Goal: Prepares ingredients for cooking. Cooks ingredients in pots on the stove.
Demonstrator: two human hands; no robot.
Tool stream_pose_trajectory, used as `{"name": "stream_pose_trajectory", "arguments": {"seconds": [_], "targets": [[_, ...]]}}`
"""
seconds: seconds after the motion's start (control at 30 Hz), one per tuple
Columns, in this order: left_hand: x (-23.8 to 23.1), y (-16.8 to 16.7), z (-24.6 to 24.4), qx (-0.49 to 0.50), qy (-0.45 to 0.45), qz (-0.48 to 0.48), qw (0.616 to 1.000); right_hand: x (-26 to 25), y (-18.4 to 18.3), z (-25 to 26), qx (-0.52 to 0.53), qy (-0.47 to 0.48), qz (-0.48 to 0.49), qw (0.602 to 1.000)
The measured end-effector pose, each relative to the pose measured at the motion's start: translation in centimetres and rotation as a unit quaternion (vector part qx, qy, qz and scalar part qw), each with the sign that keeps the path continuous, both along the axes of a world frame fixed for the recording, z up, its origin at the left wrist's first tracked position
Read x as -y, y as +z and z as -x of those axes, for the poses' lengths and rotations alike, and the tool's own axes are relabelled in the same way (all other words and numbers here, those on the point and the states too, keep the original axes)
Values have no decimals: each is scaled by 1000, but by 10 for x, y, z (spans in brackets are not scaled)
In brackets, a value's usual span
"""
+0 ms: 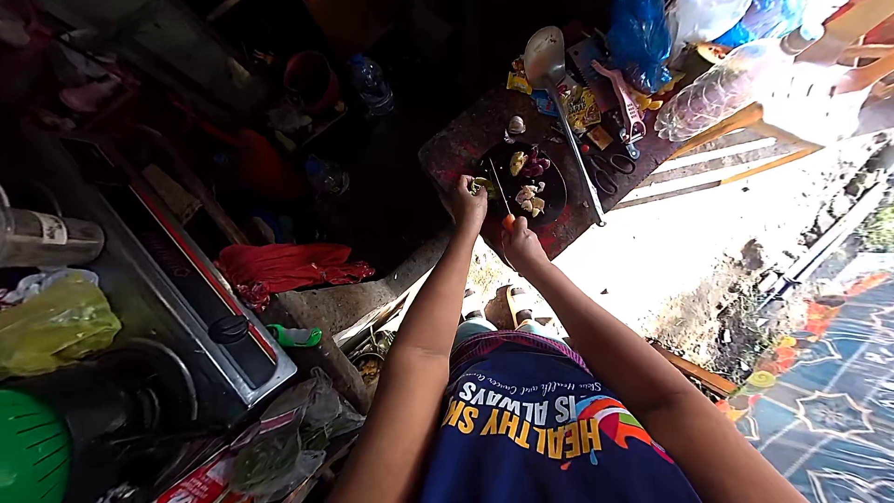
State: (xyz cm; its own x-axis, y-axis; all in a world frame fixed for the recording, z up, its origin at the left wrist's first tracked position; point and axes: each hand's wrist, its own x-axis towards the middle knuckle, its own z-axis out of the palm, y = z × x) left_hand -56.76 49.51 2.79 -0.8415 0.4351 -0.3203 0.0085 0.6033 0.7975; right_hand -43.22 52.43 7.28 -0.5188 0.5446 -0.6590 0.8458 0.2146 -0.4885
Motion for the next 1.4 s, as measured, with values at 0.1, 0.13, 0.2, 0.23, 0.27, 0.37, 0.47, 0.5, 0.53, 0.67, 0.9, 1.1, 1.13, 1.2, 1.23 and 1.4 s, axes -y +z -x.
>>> {"name": "stream_pose_trajectory", "arguments": {"seconds": [0.1,0.13,0.2,0.23,0.27,0.37,0.47,0.5,0.53,0.67,0.9,1.1,1.13,1.2,1.23,1.4], "targets": [[2,-5,-4,8,0,-6,1000,1,-13,10,19,10,-42,999],[3,-5,-5,8,5,-9,1000,1,-13,14,25,17,-51,998],[4,-7,-7,5,30,-23,999,0,-10,18,28,26,-62,997],[4,-9,-8,4,50,-31,998,-1,-6,19,36,31,-61,997],[3,-10,-9,4,73,-37,997,-3,0,19,55,40,-58,996],[-1,-9,-9,4,108,-38,993,-5,3,13,65,52,-60,995],[0,-1,-14,-18,94,-20,995,-5,10,6,27,33,-51,998],[-1,2,-14,-23,92,-22,995,-2,12,5,7,25,-58,998],[-1,3,-17,-21,94,-26,995,1,13,2,-8,22,-64,998],[-1,-2,-28,-34,95,-21,995,11,15,-4,18,43,-59,997],[-2,-4,-28,-41,79,-21,996,9,9,3,70,59,-60,994],[4,-3,-21,-20,39,-5,999,-1,5,27,61,54,-58,995],[5,-5,-14,-9,30,-9,999,-3,6,28,58,57,-60,995],[8,-6,-3,30,10,-25,999,-5,9,23,58,63,-58,995],[8,-4,1,56,3,-29,998,-7,9,20,57,66,-58,995],[9,-2,18,88,-48,-39,994,-18,7,5,44,77,-48,995]]}}
